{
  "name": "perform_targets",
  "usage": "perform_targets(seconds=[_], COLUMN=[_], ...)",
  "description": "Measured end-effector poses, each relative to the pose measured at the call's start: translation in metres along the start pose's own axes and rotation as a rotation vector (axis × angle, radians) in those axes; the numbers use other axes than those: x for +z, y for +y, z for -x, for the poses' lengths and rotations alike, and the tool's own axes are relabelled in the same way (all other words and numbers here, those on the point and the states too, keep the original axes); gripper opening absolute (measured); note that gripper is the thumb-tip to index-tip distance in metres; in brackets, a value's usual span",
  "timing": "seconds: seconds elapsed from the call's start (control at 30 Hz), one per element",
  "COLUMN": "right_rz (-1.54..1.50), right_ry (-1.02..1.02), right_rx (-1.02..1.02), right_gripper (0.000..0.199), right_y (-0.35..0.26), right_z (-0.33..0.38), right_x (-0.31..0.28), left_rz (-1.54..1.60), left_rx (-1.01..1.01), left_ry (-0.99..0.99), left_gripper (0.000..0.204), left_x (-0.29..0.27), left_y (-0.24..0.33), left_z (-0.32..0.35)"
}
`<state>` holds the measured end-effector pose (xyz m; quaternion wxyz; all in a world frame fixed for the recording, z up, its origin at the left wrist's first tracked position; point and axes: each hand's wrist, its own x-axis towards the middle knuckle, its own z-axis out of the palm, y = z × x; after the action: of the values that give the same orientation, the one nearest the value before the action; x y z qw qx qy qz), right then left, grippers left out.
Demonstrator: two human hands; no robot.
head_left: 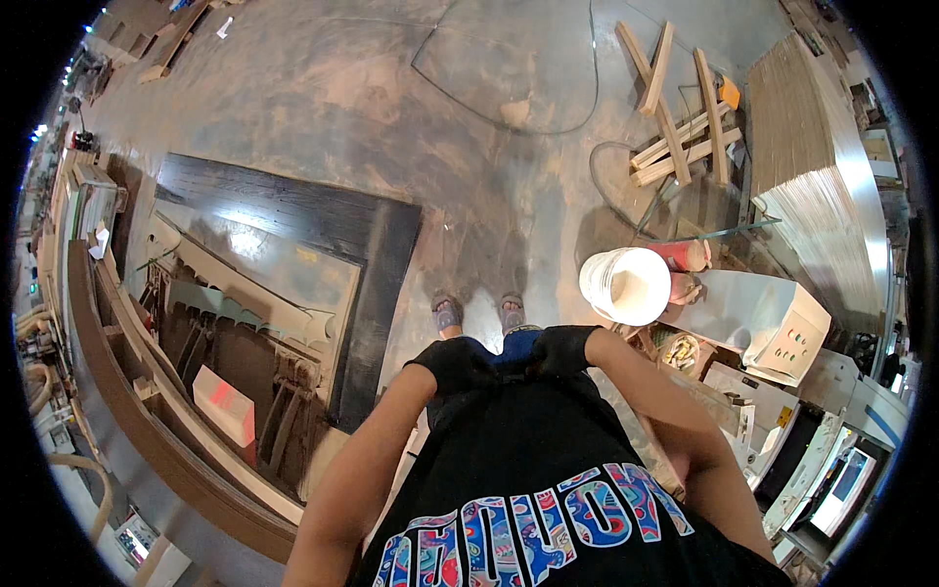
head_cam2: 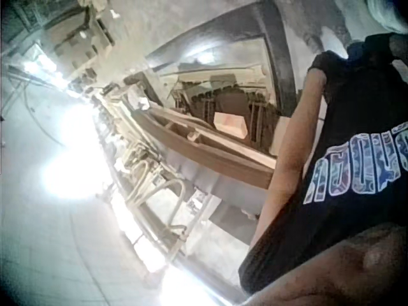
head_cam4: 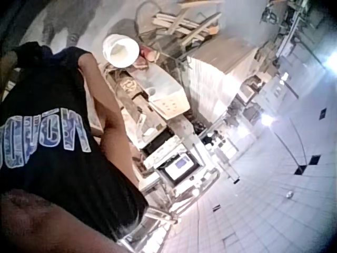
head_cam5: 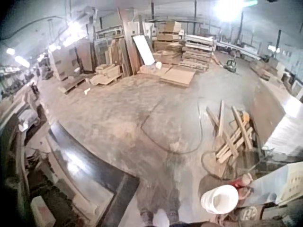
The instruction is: The person handles a large black panel on a CNC woodworking machine, slides it into position, walks to a computer console to operate a keyboard and mouse, and then returns to the machine to check the panel's alignment.
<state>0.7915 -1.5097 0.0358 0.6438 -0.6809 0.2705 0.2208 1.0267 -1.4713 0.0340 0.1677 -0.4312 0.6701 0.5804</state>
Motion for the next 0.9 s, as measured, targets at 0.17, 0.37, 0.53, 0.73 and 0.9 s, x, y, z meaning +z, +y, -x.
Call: perform_targets(seconds=[0.17,0.37,0.53,0.73,0.9], right_rz=[-0.043,-0.018,-0.043,-0.018,-0.033], right_ry=[0.087,-0.030,0.080,0.099,0.155], right_rx=[-0.066,0.012,-0.046,0.016,-0.006], right_gripper=[0.049,0.046,0.043,0.039,0.036], right_y=[-0.001,-0.018,-0.011,-0.009,-0.001], right_z=[-0.016,-0.025,-0.034,-0.042,-0.043], right_x=[0.009,0.006,0.022,0.037,0.053], left_rz=[0.139,0.197,0.263,0.282,0.225], left_rx=[0.058,0.117,0.142,0.207,0.117], left_ry=[-0.109,-0.113,-0.090,0.063,0.027], left_gripper=[0.035,0.032,0.026,0.022,0.023], left_x=[-0.001,0.006,0.024,0.050,0.064], left_y=[-0.021,-0.036,-0.051,-0.062,-0.069], left_z=[-0.003,-0.005,-0.007,-0.004,-0.011])
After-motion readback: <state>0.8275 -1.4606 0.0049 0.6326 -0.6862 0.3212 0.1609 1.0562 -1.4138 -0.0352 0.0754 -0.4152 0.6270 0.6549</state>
